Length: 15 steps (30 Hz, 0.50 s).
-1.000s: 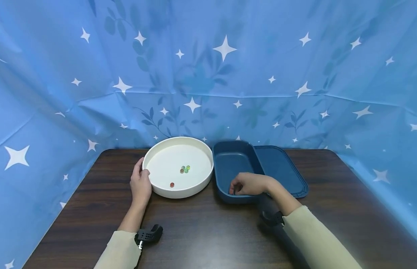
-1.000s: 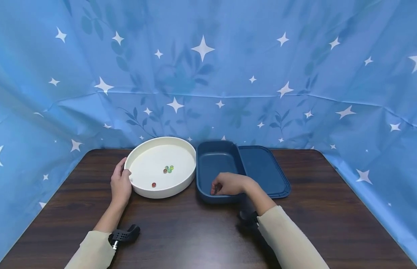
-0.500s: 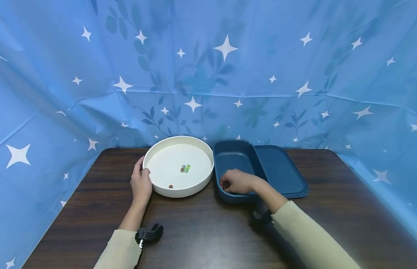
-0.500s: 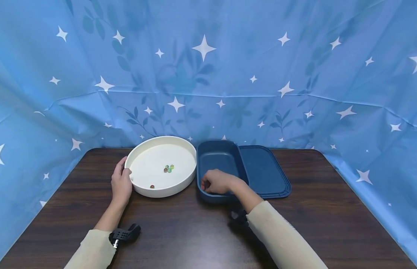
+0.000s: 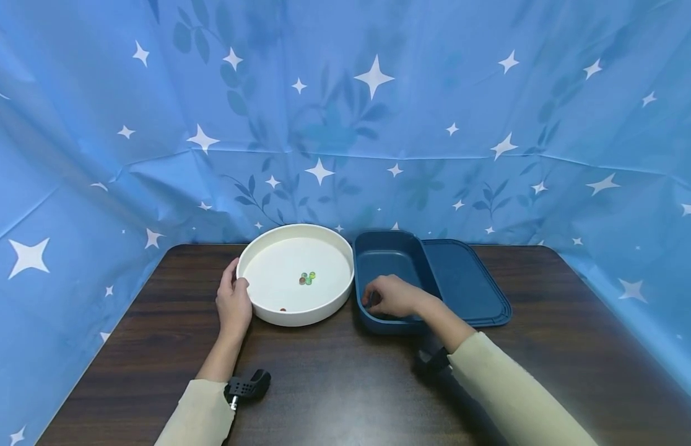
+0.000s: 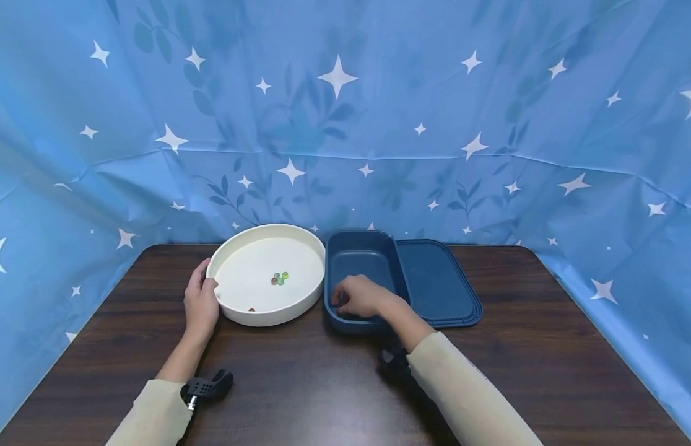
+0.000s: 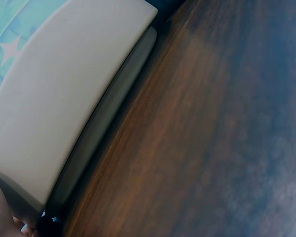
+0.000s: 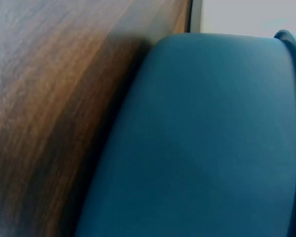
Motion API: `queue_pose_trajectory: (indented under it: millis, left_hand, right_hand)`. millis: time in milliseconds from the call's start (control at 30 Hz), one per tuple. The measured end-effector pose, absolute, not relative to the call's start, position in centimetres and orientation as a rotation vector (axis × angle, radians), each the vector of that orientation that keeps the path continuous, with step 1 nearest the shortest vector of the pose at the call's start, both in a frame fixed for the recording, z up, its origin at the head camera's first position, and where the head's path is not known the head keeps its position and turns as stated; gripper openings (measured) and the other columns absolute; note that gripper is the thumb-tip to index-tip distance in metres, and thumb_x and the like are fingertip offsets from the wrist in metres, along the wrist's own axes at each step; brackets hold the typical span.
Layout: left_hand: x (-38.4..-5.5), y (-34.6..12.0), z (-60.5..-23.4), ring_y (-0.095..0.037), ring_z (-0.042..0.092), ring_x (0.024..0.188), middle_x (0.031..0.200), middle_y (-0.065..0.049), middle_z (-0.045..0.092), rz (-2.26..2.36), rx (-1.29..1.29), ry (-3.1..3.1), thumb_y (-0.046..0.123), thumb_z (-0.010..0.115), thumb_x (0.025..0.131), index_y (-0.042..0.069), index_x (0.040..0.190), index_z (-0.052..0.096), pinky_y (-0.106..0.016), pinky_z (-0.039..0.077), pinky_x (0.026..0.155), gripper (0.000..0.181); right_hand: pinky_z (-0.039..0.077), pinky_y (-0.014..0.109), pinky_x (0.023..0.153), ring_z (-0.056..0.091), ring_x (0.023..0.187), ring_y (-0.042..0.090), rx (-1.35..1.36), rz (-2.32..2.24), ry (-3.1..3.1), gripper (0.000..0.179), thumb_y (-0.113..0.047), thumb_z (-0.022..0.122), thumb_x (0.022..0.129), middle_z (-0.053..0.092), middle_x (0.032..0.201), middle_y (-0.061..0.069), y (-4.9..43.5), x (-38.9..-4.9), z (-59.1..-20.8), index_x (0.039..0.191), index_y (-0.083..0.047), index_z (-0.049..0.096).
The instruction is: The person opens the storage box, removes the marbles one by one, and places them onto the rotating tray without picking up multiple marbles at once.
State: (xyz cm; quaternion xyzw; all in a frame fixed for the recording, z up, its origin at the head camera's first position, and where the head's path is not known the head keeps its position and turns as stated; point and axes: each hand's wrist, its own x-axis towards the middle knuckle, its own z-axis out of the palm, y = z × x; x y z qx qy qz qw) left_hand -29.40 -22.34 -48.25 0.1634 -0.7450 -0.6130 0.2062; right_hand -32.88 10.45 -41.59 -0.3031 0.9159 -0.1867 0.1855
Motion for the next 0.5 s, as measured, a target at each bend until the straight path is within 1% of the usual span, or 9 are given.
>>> queue_pose_trajectory:
  millis: [100,267,500]
  left_hand:
    - [-29.4,-22.3,-48.2,-0.029,0.047,0.138,0.158,-0.012,0.045,-1.710,0.457,-2.076,0.014,0.035,0.094,0.018,0.153,0.045,-0.051,0.040,0.110,0.061]
    - [-29.4,-22.4,-48.2,-0.028,0.047,0.137,0.158,-0.011,0.045,-1.713,0.461,-2.077,0.014,0.035,0.094,0.019,0.153,0.045,-0.050,0.039,0.110,0.061]
    - [-29.5,-22.4,-48.3,-0.029,0.048,0.138,0.158,-0.011,0.045,-1.708,0.464,-2.078,0.013,0.036,0.093,0.017,0.153,0.045,-0.050,0.039,0.111,0.060]
  right_hand:
    - [0.057,0.030,0.078,0.068,0.086,0.009,-0.817,-0.509,2.599,0.009,-0.013,0.076,0.088,0.074,0.093,-0.001,10.8,-33.0,-41.5,0.097,-0.014,0.074]
    - [0.057,0.031,0.076,0.066,0.081,0.010,-0.743,-0.503,2.644,0.007,-0.017,0.077,0.087,0.073,0.089,-0.001,11.4,-33.1,-41.5,0.092,-0.014,0.073]
    - [0.055,0.029,0.073,0.064,0.078,0.009,-0.740,-0.506,2.707,0.004,-0.015,0.075,0.088,0.071,0.087,-0.001,11.9,-33.1,-41.3,0.091,-0.013,0.073]
